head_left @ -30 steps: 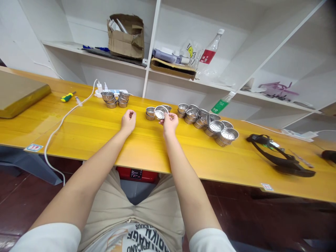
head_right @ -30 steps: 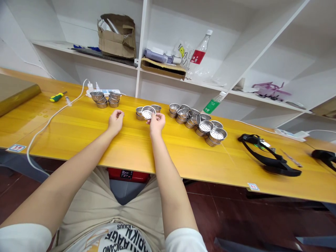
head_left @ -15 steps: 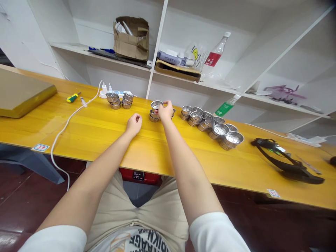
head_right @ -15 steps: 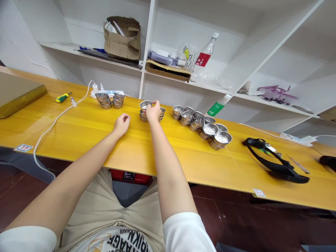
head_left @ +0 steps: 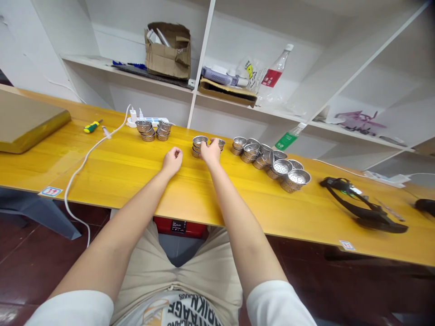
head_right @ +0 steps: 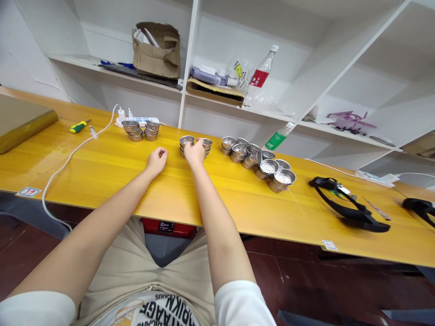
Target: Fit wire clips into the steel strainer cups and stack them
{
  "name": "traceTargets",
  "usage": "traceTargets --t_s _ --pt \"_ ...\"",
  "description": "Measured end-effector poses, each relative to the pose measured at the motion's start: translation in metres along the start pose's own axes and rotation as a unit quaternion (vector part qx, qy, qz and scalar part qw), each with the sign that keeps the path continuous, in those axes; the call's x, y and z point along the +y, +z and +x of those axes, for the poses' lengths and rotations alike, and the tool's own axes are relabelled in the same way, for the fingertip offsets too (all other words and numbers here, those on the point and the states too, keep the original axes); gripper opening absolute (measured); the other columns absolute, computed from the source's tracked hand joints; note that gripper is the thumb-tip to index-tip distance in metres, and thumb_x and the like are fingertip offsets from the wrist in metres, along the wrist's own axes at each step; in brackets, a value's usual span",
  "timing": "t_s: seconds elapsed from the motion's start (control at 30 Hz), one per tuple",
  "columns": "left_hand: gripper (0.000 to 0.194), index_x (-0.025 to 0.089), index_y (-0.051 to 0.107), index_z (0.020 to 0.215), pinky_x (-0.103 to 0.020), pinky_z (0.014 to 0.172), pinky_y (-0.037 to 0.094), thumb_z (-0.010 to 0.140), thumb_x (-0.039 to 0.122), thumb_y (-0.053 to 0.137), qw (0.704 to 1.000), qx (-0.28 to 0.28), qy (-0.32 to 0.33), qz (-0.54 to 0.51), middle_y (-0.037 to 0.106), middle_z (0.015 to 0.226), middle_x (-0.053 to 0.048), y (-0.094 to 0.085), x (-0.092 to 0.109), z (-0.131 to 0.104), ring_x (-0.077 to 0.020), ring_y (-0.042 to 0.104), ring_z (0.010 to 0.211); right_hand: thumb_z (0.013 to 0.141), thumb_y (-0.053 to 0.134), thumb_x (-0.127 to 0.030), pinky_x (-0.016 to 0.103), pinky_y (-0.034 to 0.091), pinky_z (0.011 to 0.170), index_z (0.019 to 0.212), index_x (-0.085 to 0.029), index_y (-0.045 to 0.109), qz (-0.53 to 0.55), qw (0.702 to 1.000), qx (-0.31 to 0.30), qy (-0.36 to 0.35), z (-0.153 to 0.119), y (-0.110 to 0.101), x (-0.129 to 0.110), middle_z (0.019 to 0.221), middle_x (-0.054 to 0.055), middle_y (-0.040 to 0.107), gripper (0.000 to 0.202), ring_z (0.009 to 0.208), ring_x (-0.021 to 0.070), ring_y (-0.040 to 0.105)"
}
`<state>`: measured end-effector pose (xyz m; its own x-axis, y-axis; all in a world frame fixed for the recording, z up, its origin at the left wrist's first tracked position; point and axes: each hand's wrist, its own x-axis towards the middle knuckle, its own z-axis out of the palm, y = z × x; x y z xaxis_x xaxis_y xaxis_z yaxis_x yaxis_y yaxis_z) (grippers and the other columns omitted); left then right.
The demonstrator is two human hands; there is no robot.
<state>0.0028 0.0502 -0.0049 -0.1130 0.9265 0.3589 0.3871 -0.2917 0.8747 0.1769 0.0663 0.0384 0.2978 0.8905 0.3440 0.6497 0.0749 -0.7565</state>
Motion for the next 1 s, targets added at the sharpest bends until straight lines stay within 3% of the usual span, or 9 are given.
traceTargets --t_s 0.1,0.23,0.43,0.57,0.73,0.9,1.0 --pt "0.007 0.022 0.059 0.084 -0.030 0.074 0.043 0.090 0.023 0.057 1.000 -0.002 0.012 -0.001 0.066 0.081 -0.001 0.001 0.000 -0.001 -0.0168 0.057 0.071 0.092 0.060 -0.038 0.036 0.055 0.081 0.100 -0.025 0.060 0.077 0.997 -0.015 0.023 -0.027 -0.002 0.005 0.087 0.004 0.068 0.016 0.086 0.0239 0.069" --pt "0.013 0.023 0.055 0.078 -0.029 0.068 0.039 0.090 0.026 0.058 0.999 -0.015 0.026 0.014 0.060 0.071 0.001 0.002 0.004 -0.004 -0.0161 0.052 0.066 0.087 0.062 -0.031 0.031 0.050 0.074 0.076 -0.026 0.052 0.060 0.995 -0.073 0.039 -0.050 -0.003 0.016 0.073 -0.001 0.063 0.016 0.074 0.0200 0.061" --pt "0.038 0.024 0.037 0.062 -0.032 0.063 0.031 0.089 0.028 0.063 0.997 0.001 0.042 0.068 0.040 0.056 0.005 -0.001 0.009 -0.008 -0.0147 0.038 0.058 0.087 0.063 -0.031 0.030 0.043 0.075 0.067 -0.025 0.049 0.027 0.995 -0.099 0.004 -0.049 -0.009 0.026 0.070 -0.001 0.061 0.025 0.071 0.0178 0.054" --pt "0.042 0.024 0.032 0.057 -0.032 0.062 0.029 0.087 0.022 0.062 0.995 -0.006 0.047 0.087 0.036 0.054 0.005 -0.002 0.010 -0.008 -0.0143 0.036 0.056 0.091 0.062 -0.033 0.031 0.043 0.074 0.069 -0.025 0.050 0.032 0.995 -0.095 0.009 -0.047 -0.009 0.031 0.070 0.000 0.063 0.026 0.070 0.0182 0.055" --pt "0.035 0.024 0.039 0.059 -0.031 0.063 0.035 0.081 0.021 0.065 0.995 -0.019 0.057 0.080 0.042 0.055 0.004 -0.001 0.012 -0.010 -0.0142 0.040 0.057 0.094 0.060 -0.031 0.031 0.046 0.078 0.075 -0.025 0.053 0.034 0.994 -0.105 -0.006 -0.048 -0.006 0.035 0.071 0.001 0.064 0.021 0.072 0.0194 0.059" --pt "0.011 0.023 0.054 0.076 -0.030 0.069 0.045 0.076 0.017 0.064 0.998 -0.018 0.048 0.035 0.058 0.068 0.002 0.000 0.011 -0.010 -0.0153 0.052 0.063 0.096 0.057 -0.030 0.033 0.047 0.080 0.080 -0.025 0.053 0.028 0.994 -0.109 -0.014 -0.049 -0.004 0.035 0.075 0.002 0.066 0.018 0.074 0.0201 0.059" --pt "0.013 0.022 0.058 0.080 -0.030 0.072 0.048 0.073 0.012 0.060 0.999 -0.022 0.045 0.022 0.064 0.074 0.000 0.001 0.008 -0.007 -0.0164 0.057 0.068 0.096 0.057 -0.030 0.033 0.047 0.081 0.078 -0.025 0.051 0.019 0.994 -0.105 -0.017 -0.051 -0.004 0.033 0.077 0.002 0.065 0.019 0.075 0.0202 0.057"
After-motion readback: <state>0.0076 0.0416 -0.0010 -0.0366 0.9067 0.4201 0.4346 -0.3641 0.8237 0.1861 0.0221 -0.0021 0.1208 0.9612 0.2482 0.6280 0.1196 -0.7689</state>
